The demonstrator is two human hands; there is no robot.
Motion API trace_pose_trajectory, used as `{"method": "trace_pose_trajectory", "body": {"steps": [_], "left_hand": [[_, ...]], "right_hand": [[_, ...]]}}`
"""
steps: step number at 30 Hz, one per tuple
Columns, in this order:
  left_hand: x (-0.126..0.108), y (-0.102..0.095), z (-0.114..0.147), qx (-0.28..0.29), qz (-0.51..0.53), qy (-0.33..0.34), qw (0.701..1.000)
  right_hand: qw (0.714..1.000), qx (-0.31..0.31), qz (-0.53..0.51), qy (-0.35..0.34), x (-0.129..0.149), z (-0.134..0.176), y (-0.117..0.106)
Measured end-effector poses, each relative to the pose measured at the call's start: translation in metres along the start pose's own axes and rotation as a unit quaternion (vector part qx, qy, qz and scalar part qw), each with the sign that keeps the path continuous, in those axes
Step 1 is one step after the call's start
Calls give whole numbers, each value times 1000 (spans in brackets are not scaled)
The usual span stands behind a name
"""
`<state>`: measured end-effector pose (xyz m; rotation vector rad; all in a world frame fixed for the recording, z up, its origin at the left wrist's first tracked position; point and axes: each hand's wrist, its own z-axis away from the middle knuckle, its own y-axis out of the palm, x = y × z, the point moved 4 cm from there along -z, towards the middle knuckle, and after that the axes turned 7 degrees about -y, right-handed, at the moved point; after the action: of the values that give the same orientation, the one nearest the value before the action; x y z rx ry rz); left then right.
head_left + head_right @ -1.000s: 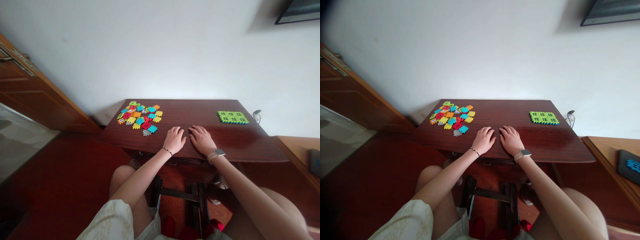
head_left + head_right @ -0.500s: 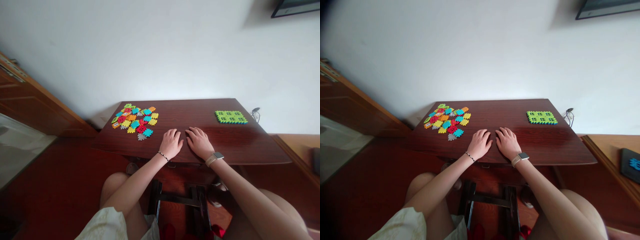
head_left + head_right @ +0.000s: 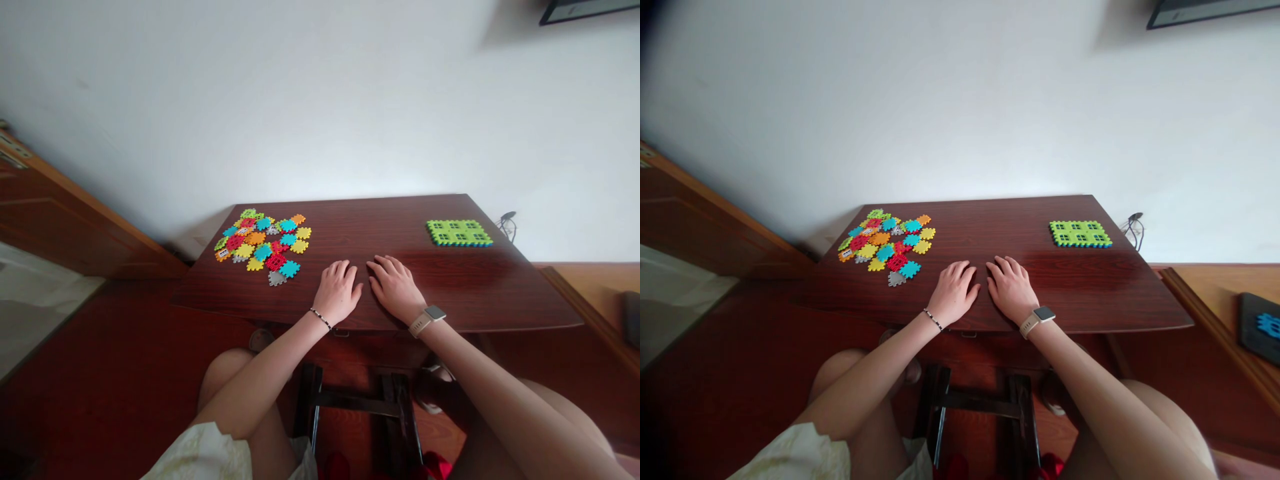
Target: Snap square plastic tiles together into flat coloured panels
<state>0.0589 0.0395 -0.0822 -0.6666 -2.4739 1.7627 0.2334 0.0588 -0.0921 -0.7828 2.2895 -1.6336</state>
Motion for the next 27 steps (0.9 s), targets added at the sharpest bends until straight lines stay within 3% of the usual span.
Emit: {"method": "trace_pose_trajectory", "body": {"steps": [10,21,27], "left_hand": [[17,-4,-6,24,38,13,999],[108,-35,-7,-17,-29,-79,996],[141,-45,5,-10,-71,-133,988]], "right_hand": [[1000,1,-2,-4,-1,1,0],[1000,4,-6,-5,-3,1,1],[1000,1,-9,-9,-4,2,3]]}}
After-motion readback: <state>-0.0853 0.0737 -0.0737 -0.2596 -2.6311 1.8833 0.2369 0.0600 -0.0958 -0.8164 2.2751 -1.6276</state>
